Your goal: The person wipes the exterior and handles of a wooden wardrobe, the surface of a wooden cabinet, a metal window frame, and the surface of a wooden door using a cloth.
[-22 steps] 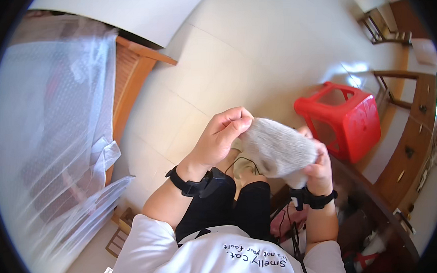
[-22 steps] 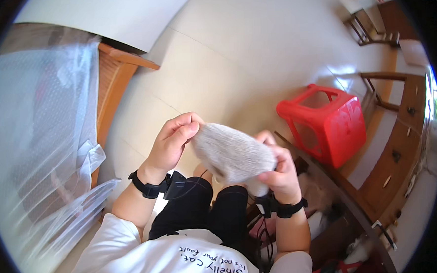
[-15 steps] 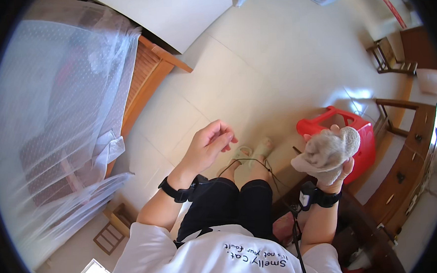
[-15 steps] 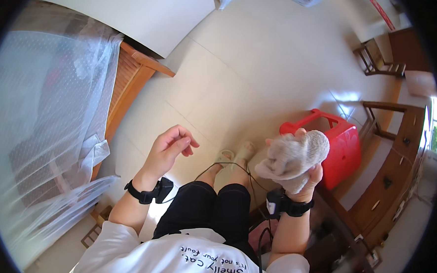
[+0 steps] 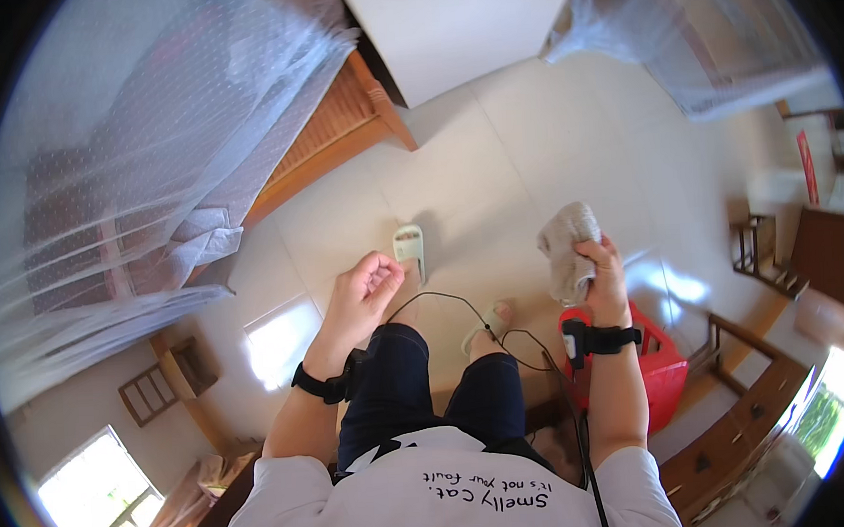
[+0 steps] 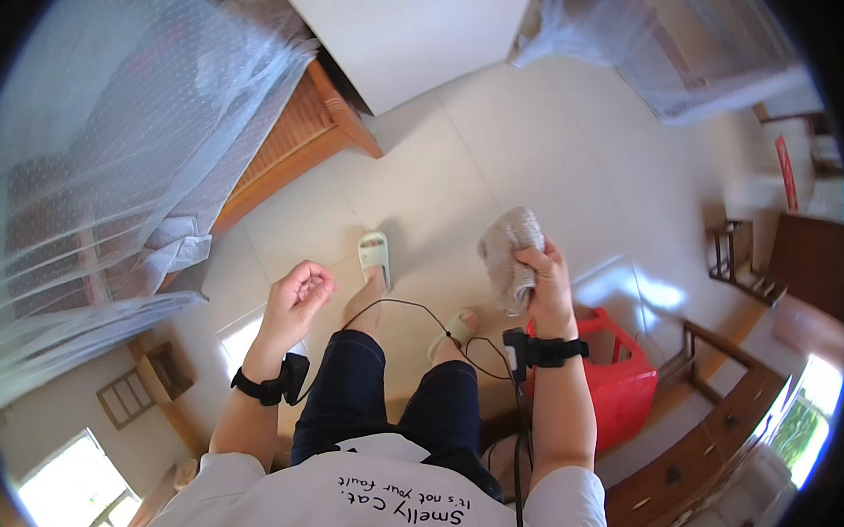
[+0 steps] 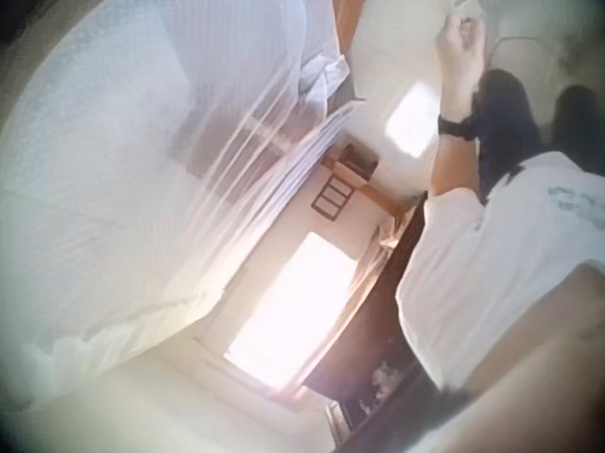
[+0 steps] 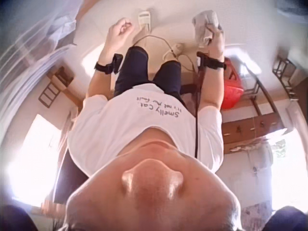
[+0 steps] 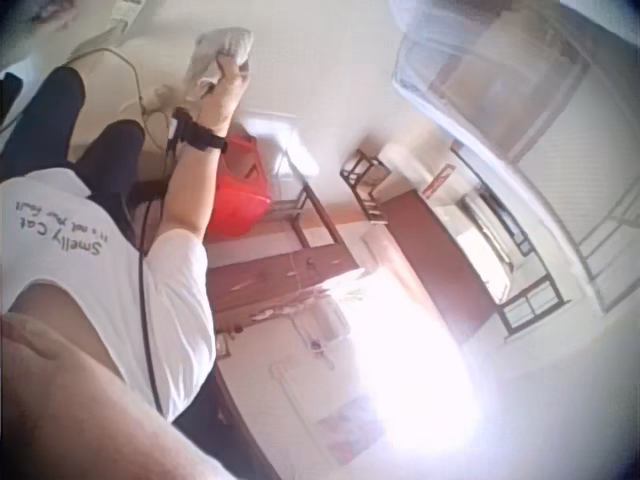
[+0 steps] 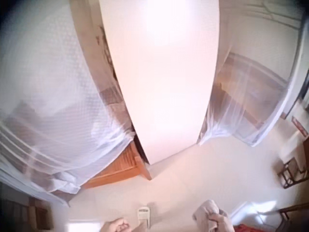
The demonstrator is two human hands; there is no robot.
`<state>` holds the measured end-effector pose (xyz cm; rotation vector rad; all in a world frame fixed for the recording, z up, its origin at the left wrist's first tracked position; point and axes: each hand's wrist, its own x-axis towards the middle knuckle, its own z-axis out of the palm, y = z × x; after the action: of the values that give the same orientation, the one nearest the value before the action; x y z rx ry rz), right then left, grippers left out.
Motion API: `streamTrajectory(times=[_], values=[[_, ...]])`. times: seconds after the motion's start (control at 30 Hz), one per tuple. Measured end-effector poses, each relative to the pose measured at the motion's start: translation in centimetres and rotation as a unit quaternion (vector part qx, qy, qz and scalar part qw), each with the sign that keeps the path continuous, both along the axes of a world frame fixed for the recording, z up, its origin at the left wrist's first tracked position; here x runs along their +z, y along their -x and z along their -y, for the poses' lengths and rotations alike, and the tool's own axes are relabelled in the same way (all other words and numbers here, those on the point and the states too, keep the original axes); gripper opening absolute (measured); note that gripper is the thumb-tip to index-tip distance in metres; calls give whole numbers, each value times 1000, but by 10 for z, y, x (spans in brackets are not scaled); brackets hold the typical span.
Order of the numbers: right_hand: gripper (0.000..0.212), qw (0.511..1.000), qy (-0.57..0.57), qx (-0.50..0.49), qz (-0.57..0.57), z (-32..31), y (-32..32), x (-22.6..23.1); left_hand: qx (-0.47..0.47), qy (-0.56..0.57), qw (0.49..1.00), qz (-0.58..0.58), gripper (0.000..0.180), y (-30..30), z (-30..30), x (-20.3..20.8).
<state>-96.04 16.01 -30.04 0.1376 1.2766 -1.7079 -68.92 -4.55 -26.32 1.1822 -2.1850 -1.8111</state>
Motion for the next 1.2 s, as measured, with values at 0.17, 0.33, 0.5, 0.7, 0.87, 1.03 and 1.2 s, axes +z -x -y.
streamTrajectory(times=[0.17,0.33,0.5,0.7,0.87,1.03,1.2], values=[[40,992,-46,113,-24,138,-6,-66,42,-45,998,11,10,-16,88,-27],[48,844,-221,338,-353,285,1,-167,92,-16,992,79,9,-36,174,-49],[47,718,-161,325,-594,457,1,-190,163,-53,976,131,7,-70,238,-79],[52,601,-155,402,-673,486,-3,-237,217,-30,972,90,7,-72,260,-109],[53,579,-177,481,-634,410,-1,-222,185,-43,977,94,7,-57,264,-101],[52,605,-204,483,-600,388,20,-217,220,-49,970,96,7,-52,256,-102],[49,590,-78,420,-685,491,13,-221,207,-35,972,106,7,-45,247,-105]])
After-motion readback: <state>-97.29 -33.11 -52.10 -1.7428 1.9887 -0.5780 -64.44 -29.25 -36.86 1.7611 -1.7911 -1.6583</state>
